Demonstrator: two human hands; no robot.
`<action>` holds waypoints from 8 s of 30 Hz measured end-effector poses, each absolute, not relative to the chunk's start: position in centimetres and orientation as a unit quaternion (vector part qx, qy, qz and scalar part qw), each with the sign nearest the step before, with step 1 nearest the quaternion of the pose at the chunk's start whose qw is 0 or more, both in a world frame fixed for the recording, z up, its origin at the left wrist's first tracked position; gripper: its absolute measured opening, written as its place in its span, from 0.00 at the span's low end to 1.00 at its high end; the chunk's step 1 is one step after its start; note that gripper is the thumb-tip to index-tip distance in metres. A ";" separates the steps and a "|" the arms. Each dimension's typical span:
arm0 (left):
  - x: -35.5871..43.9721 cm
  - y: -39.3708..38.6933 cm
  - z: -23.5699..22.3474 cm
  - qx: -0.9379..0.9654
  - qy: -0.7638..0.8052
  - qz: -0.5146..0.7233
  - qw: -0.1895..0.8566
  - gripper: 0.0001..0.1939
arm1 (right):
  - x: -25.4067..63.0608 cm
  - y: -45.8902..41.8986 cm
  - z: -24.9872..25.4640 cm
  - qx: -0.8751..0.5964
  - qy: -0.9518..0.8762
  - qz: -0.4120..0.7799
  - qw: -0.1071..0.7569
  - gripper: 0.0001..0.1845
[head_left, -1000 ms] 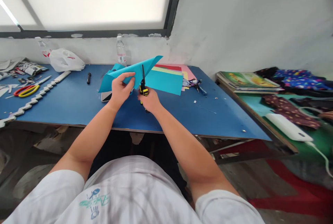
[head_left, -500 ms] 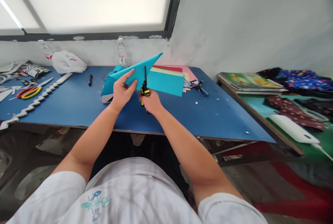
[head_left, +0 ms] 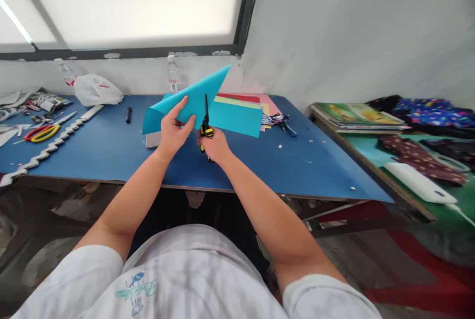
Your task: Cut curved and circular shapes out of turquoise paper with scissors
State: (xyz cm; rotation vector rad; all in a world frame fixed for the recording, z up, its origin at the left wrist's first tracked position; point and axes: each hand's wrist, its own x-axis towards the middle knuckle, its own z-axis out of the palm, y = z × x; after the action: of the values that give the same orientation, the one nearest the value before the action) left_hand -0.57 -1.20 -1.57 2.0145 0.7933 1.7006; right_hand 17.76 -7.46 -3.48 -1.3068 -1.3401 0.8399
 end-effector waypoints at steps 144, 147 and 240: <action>-0.7 -1.1 -0.5 0.644 0.303 0.678 0.186 0.42 | 17.5 -8.7 -3.7 -0.561 -0.562 0.366 0.486 0.08; -0.7 -1.1 -0.4 0.650 0.294 0.671 0.202 0.33 | 17.6 -8.6 -3.7 -0.558 -0.554 0.372 0.494 0.08; -1.1 -1.3 -0.3 0.726 0.298 0.565 0.254 0.55 | 17.9 -7.9 -3.8 -0.484 -0.510 0.435 0.563 0.12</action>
State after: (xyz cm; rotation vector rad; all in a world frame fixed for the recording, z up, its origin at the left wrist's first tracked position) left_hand -1.13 -1.34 -0.32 1.9720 0.8104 1.5356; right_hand 17.94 -7.94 -3.80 -1.1386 -1.2006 1.0240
